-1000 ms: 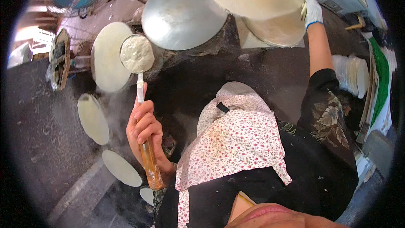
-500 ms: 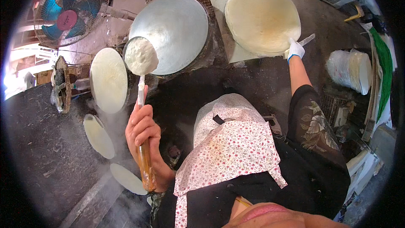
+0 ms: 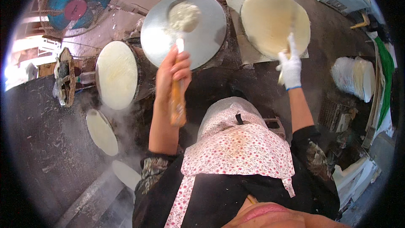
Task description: The person ladles batter onto multiple hot griddles, spreads it into thin circles, flips the crepes, and stacks them on a tray. The process is repeated continuously across several griddles.
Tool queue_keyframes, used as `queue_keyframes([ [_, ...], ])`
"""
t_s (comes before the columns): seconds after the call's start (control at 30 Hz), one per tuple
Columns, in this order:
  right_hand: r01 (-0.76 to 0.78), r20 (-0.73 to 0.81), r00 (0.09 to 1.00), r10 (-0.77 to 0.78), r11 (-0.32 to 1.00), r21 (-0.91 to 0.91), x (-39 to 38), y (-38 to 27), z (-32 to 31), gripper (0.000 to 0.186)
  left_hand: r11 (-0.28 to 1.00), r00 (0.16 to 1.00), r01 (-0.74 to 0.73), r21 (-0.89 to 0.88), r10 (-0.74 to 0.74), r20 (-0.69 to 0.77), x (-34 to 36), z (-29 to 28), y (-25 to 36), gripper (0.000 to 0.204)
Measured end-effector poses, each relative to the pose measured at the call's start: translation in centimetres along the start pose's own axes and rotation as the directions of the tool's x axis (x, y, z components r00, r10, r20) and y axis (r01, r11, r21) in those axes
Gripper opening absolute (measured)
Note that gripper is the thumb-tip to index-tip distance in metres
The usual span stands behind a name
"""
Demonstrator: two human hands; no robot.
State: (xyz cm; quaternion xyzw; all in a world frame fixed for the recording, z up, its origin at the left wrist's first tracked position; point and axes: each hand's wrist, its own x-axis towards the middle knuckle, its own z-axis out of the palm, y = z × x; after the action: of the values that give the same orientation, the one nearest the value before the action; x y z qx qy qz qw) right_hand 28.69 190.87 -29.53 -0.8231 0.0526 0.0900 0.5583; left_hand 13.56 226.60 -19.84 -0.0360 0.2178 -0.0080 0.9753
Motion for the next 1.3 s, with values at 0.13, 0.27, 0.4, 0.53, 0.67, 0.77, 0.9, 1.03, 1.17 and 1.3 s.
queue_keyframes([
  [0.13, -0.134, 0.28, 0.955, 0.095, 0.983, 0.123, -5.5, -3.4, 6.5, 0.064, 0.77, 0.939, -0.131, 0.625, 0.299, -0.172, 8.1, -3.1, -1.9, 0.042],
  [0.27, -0.298, 0.274, 0.931, 0.243, 0.937, 0.181, -7.5, -0.5, 9.3, 0.056, 0.168, 0.835, -0.123, 0.978, 0.549, 0.011, 13.1, -7.0, -4.1, 0.054],
  [0.4, -0.069, 0.189, 0.981, 0.053, 0.994, 0.084, -9.6, 3.7, 9.8, 0.054, -0.651, 0.678, -0.08, 0.755, 0.52, 0.52, 14.9, -9.5, -3.0, 0.048],
  [0.53, 0.074, 0.096, 0.994, -0.057, 0.981, -0.178, -11.0, 3.0, 12.7, 0.055, -0.779, 0.707, 0.122, 0.615, 0.503, 0.497, 16.4, -9.8, 1.4, 0.047],
  [0.67, 0.023, 0.179, 0.983, 0.029, 0.96, -0.278, -8.4, -1.8, 17.3, 0.054, -0.664, 0.546, 0.112, 0.739, 0.663, 0.513, 16.1, -8.4, 6.9, 0.049],
  [0.77, 0.285, 0.206, 0.949, -0.237, 0.927, -0.244, -6.4, -3.9, 18.6, 0.053, -0.261, 0.501, -0.094, 0.961, 0.821, 0.273, 11.5, -7.7, 9.1, 0.054],
  [0.9, 0.025, 0.01, 1.0, -0.023, 0.918, -0.395, -6.7, -3.9, 16.6, 0.054, -0.221, 0.574, -0.276, 0.935, 0.743, 0.345, 2.6, -7.9, 6.8, 0.05],
  [1.03, 0.134, 0.184, 0.982, -0.04, 0.835, -0.533, -6.4, -1.9, 18.6, 0.06, -0.054, 0.679, -0.23, 0.972, 0.706, 0.2, -2.5, -8.4, 2.5, 0.05],
  [1.17, 0.322, 0.141, 0.947, -0.289, 0.827, -0.461, -4.9, -1.6, 20.8, 0.052, 0.031, 0.731, -0.253, 0.967, 0.66, 0.17, -6.2, -8.5, 0.7, 0.05],
  [1.3, 0.053, -0.005, 0.998, -0.067, 0.827, -0.56, -5.1, -2.3, 20.6, 0.056, -0.014, 0.733, -0.232, 0.973, 0.655, 0.184, -9.9, -9.1, 0.9, 0.05],
])
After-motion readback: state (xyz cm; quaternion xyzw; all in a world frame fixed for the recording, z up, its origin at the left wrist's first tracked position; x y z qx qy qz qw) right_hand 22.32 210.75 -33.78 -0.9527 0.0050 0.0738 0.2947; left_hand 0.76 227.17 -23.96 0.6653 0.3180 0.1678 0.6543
